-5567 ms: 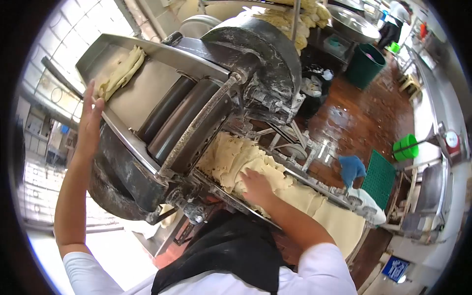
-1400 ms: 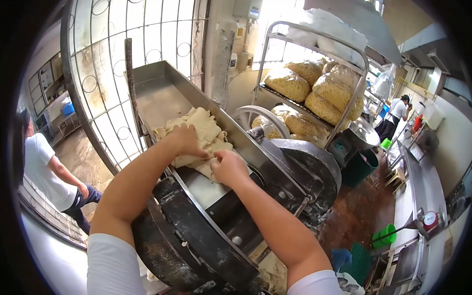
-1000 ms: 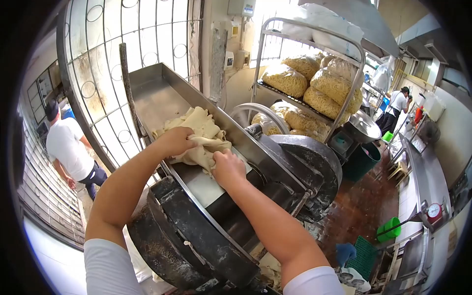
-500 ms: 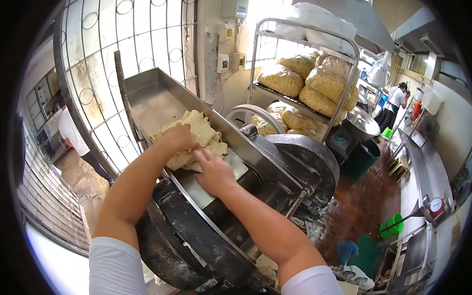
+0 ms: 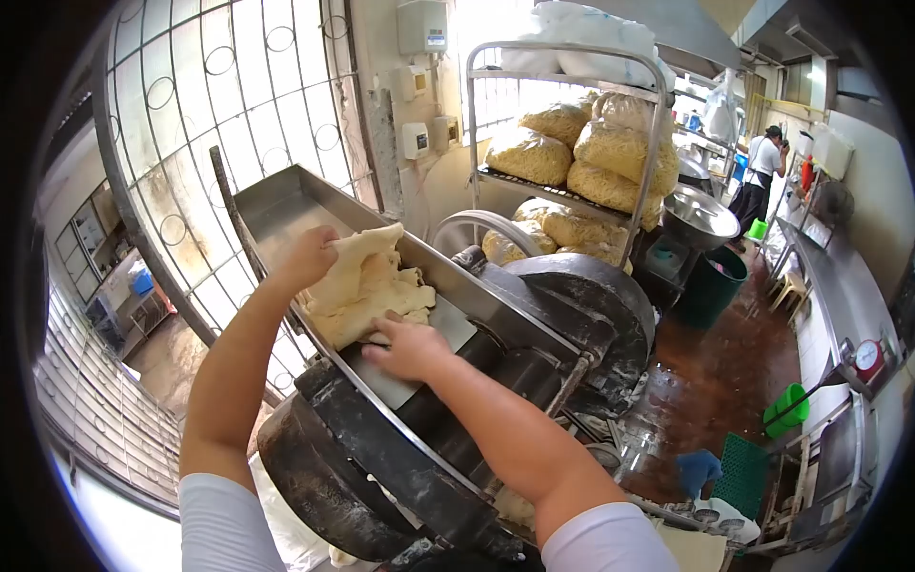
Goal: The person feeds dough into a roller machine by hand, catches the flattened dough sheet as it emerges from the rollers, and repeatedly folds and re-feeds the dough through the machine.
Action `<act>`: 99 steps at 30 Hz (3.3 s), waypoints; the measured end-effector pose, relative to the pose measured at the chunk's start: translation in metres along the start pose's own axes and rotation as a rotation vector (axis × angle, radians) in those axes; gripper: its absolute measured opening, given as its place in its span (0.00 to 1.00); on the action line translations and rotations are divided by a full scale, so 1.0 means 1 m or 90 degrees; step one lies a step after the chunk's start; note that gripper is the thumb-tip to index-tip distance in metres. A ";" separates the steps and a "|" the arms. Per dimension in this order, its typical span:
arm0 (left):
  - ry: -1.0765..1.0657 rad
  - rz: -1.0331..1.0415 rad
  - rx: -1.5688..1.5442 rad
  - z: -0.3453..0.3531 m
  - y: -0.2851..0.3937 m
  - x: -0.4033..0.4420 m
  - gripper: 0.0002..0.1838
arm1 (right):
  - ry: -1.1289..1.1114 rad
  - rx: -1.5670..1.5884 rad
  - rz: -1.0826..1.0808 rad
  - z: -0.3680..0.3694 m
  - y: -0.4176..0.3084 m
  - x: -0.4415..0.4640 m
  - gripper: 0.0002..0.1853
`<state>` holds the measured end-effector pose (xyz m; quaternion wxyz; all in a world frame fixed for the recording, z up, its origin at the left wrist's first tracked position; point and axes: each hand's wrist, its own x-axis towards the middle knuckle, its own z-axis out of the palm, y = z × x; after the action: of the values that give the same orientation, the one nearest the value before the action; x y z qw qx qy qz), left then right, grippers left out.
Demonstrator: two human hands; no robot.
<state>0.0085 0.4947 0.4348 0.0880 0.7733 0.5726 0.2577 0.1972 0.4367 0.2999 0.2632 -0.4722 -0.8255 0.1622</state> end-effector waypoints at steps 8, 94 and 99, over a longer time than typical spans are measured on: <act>-0.400 0.201 0.004 0.055 0.026 -0.054 0.17 | 0.043 0.588 0.383 -0.017 0.015 0.007 0.24; 0.130 -0.175 0.187 0.086 0.032 -0.085 0.42 | -0.264 -0.246 -0.011 0.262 0.272 -0.146 0.27; 0.114 -0.181 0.123 0.084 0.028 -0.084 0.40 | -0.233 -0.206 0.023 0.241 0.273 -0.162 0.26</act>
<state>0.0557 0.4205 0.3503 -0.0025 0.6633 0.7037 0.2545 0.3132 0.4286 -0.0816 0.0275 -0.4858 -0.8660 0.1153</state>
